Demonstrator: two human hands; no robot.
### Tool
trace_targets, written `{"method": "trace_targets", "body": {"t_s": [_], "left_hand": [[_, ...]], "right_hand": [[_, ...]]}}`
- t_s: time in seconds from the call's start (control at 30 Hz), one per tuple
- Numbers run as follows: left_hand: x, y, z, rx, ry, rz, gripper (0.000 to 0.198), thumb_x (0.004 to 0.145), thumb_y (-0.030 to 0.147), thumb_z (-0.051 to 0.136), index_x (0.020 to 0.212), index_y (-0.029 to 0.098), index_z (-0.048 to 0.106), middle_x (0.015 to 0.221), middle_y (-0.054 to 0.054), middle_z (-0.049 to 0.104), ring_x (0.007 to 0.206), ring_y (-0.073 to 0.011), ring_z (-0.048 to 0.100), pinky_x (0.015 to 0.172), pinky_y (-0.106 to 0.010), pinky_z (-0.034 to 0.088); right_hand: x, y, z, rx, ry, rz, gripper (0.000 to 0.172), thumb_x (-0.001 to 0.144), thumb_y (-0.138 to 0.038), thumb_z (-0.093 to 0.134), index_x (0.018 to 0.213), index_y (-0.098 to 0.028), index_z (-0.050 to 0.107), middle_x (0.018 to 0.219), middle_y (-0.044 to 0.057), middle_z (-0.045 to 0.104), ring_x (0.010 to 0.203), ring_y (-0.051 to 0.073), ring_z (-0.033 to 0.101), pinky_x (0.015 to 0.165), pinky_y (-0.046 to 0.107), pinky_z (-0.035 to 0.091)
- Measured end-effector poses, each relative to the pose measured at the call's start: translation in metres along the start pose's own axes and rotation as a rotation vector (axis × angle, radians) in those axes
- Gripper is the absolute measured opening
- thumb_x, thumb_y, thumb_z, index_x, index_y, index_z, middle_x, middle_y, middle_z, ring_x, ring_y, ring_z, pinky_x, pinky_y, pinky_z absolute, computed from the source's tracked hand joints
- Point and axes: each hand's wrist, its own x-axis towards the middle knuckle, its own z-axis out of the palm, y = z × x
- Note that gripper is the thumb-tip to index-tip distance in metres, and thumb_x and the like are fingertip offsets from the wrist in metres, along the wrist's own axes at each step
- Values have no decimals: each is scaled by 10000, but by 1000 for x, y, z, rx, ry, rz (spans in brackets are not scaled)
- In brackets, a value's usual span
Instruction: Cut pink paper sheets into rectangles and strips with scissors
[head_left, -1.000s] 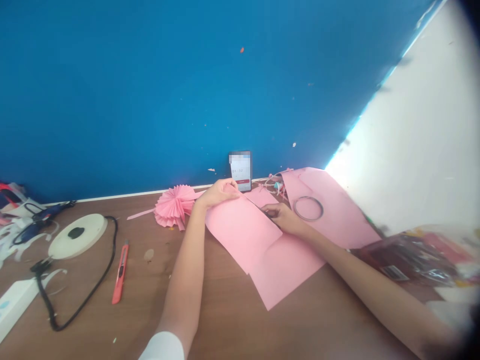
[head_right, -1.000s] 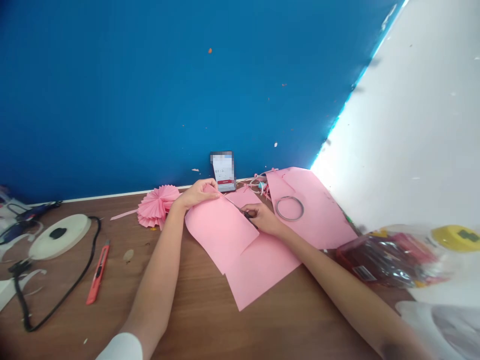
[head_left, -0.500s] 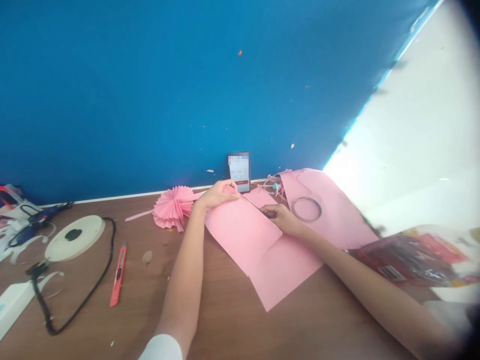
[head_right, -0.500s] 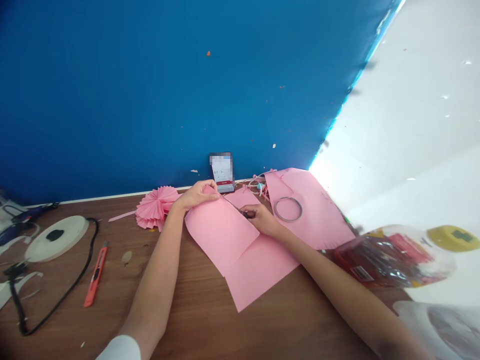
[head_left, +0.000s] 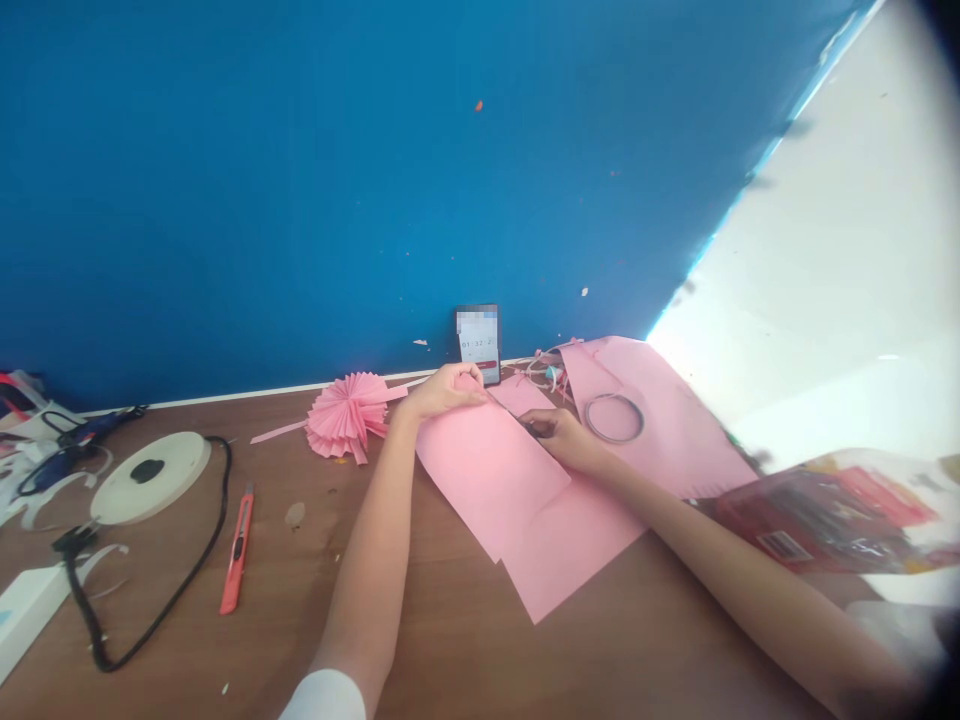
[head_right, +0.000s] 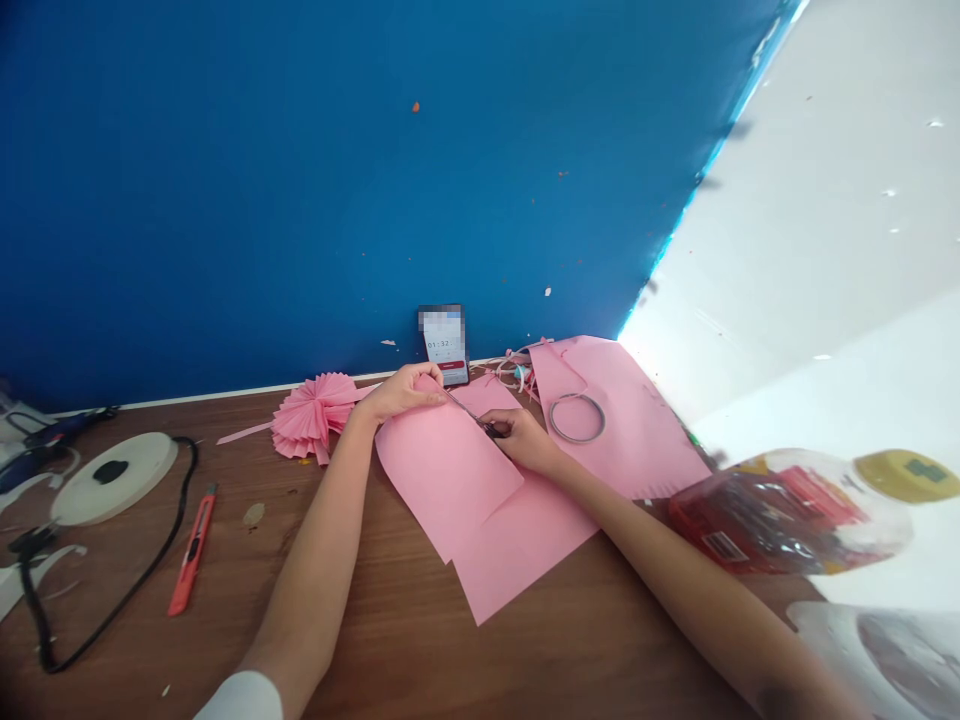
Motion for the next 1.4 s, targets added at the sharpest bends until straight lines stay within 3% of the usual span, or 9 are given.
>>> {"method": "trace_targets", "body": {"t_s": [0.4,0.7,1.17,1.4], "left_hand": [[-2,-3,-1,-6,-6,-76,375,681,478,673,855,149,632,880,-29,632,868,-189,562,796,-284,402],[-6,-2,-1,-132,-36,-142,423,709,507,648,865,113,655,849,-69,663,769,-178,609,646,-250,448],[-2,-6,-1,-110,3,-120,448,712,514,643,901,109,681,897,-80,678,808,-185,613,689,-261,457],[-1,-9,0,-99,-16,-103,444,716,513,642,903,112,681,893,-78,674,812,-182,609,688,-256,451]], "right_hand": [[-2,-2,0,9,-12,12,252,720,-298,656,923,-153,694,941,65,706,879,233,663,727,307,530],[2,6,-1,-20,32,10,235,705,-242,641,913,-142,689,907,61,714,829,224,666,713,307,528],[2,10,-4,-44,20,-5,254,708,-210,618,943,-142,684,946,64,702,875,224,650,766,316,518],[2,5,-1,-46,21,13,245,699,-225,628,925,-150,686,899,56,710,835,222,654,705,303,523]]}}
